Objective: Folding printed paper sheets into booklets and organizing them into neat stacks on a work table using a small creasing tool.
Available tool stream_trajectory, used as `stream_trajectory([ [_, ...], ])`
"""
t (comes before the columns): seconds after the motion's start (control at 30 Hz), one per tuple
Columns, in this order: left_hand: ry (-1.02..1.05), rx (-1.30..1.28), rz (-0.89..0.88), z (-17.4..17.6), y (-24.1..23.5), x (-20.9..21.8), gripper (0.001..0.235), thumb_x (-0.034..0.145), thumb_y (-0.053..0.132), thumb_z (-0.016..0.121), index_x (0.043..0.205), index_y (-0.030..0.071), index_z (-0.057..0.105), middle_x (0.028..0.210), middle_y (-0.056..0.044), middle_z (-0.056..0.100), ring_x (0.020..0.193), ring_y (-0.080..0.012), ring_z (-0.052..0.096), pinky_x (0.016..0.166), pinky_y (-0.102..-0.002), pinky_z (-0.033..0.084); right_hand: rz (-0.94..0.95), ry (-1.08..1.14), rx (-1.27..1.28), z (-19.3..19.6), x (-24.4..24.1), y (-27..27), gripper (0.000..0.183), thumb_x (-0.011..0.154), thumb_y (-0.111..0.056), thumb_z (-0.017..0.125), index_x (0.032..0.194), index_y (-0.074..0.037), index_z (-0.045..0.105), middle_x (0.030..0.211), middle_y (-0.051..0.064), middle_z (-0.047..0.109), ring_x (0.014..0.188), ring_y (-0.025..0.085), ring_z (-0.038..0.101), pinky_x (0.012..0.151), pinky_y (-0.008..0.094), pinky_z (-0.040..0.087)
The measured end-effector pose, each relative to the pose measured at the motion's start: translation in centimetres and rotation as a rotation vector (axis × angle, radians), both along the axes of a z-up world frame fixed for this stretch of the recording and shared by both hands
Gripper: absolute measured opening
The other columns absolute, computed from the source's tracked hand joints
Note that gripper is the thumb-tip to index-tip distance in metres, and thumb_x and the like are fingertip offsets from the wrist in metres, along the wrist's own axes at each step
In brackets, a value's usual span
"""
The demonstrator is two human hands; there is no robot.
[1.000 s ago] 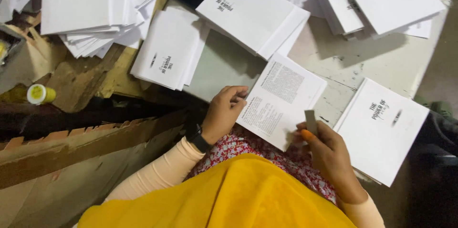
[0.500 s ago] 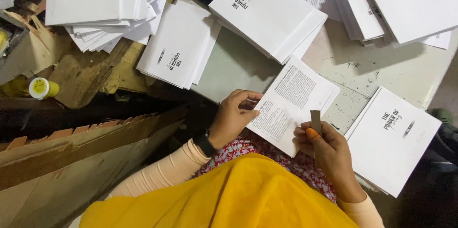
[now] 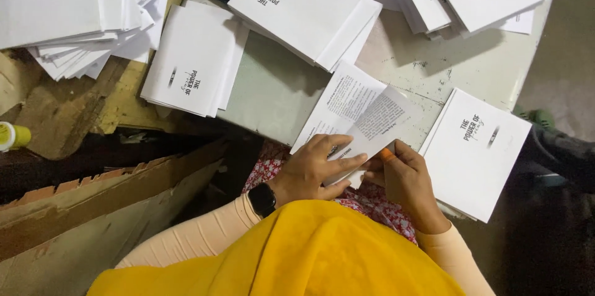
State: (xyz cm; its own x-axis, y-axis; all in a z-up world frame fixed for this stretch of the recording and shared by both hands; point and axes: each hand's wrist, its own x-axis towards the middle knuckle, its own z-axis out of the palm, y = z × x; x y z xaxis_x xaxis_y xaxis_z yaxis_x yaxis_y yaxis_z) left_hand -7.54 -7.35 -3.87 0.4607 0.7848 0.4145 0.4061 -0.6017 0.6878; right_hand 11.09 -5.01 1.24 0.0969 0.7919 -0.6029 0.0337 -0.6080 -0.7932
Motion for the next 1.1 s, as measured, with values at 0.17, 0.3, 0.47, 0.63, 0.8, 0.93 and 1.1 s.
stream_trajectory([
  [0.17, 0.059, 0.030, 0.000, -1.4, 0.0, 0.3, 0.041, 0.084, 0.024, 0.071, 0.124, 0.026, 0.065, 0.126, -0.015, 0.052, 0.111, -0.0350, 0.056, 0.091, -0.043, 0.050, -0.060, 0.023, 0.038, -2.0, 0.5, -0.5, 0.014, 0.094, -0.006, 0.050, 0.087, 0.004, 0.058, 0.073, 0.029, 0.064, 0.071, 0.037, 0.071, 0.062, 0.046, 0.062],
  [0.3, 0.081, 0.057, 0.009, -1.9, 0.0, 0.4, 0.038, 0.082, 0.024, 0.072, 0.120, 0.024, 0.067, 0.126, -0.014, 0.052, 0.112, -0.0360, 0.056, 0.091, -0.044, 0.049, -0.041, 0.041, 0.037, -2.2, 0.7, -0.5, 0.014, 0.094, -0.007, 0.051, 0.091, 0.005, 0.059, 0.072, 0.028, 0.063, 0.069, 0.037, 0.070, 0.064, 0.049, 0.061],
  [0.47, 0.102, 0.028, 0.000, -1.9, 0.0, 0.4, 0.039, 0.083, 0.024, 0.072, 0.122, 0.026, 0.066, 0.127, -0.014, 0.051, 0.113, -0.0337, 0.055, 0.090, -0.043, 0.050, 0.021, 0.065, 0.066, -1.8, 0.8, -0.5, 0.016, 0.093, -0.007, 0.050, 0.098, 0.005, 0.061, 0.075, 0.029, 0.063, 0.071, 0.037, 0.071, 0.066, 0.050, 0.060],
  [0.63, 0.116, 0.021, 0.010, -1.6, -0.1, 0.4, 0.041, 0.082, 0.022, 0.071, 0.123, 0.025, 0.066, 0.126, -0.014, 0.052, 0.113, -0.0330, 0.056, 0.090, -0.043, 0.050, 0.001, 0.107, 0.066, -1.8, 0.8, -0.4, 0.015, 0.093, -0.006, 0.051, 0.097, 0.005, 0.061, 0.079, 0.030, 0.066, 0.073, 0.036, 0.071, 0.064, 0.048, 0.061],
  [0.8, 0.131, 0.037, 0.091, -0.8, -0.3, -0.4, 0.053, 0.082, 0.013, 0.064, 0.134, 0.021, 0.057, 0.123, -0.013, 0.054, 0.109, -0.0318, 0.059, 0.089, -0.040, 0.053, -0.016, 0.104, 0.078, 0.1, -0.1, -0.4, 0.020, 0.095, -0.005, 0.046, 0.104, 0.006, 0.060, 0.085, 0.023, 0.068, 0.074, 0.027, 0.071, 0.062, 0.037, 0.062],
  [0.93, 0.085, -0.334, 0.297, 1.2, 0.1, -1.6, 0.046, 0.094, 0.007, 0.045, 0.139, 0.007, 0.045, 0.123, -0.022, 0.061, 0.107, -0.0385, 0.063, 0.087, -0.043, 0.052, 0.031, 0.087, 0.092, 0.0, 0.8, -0.9, 0.021, 0.095, -0.008, 0.051, 0.105, 0.003, 0.065, 0.089, 0.020, 0.072, 0.074, 0.024, 0.071, 0.059, 0.035, 0.061],
  [1.1, -0.352, -0.726, 0.354, 4.0, 1.3, -1.3, 0.034, 0.097, 0.007, 0.044, 0.130, 0.004, 0.049, 0.106, -0.021, 0.070, 0.091, -0.0236, 0.066, 0.076, -0.037, 0.055, -0.041, -0.035, 0.235, 0.5, 3.9, -1.5, 0.025, 0.094, -0.020, 0.059, 0.113, -0.005, 0.064, 0.091, 0.013, 0.068, 0.065, 0.014, 0.059, 0.048, 0.017, 0.040],
])
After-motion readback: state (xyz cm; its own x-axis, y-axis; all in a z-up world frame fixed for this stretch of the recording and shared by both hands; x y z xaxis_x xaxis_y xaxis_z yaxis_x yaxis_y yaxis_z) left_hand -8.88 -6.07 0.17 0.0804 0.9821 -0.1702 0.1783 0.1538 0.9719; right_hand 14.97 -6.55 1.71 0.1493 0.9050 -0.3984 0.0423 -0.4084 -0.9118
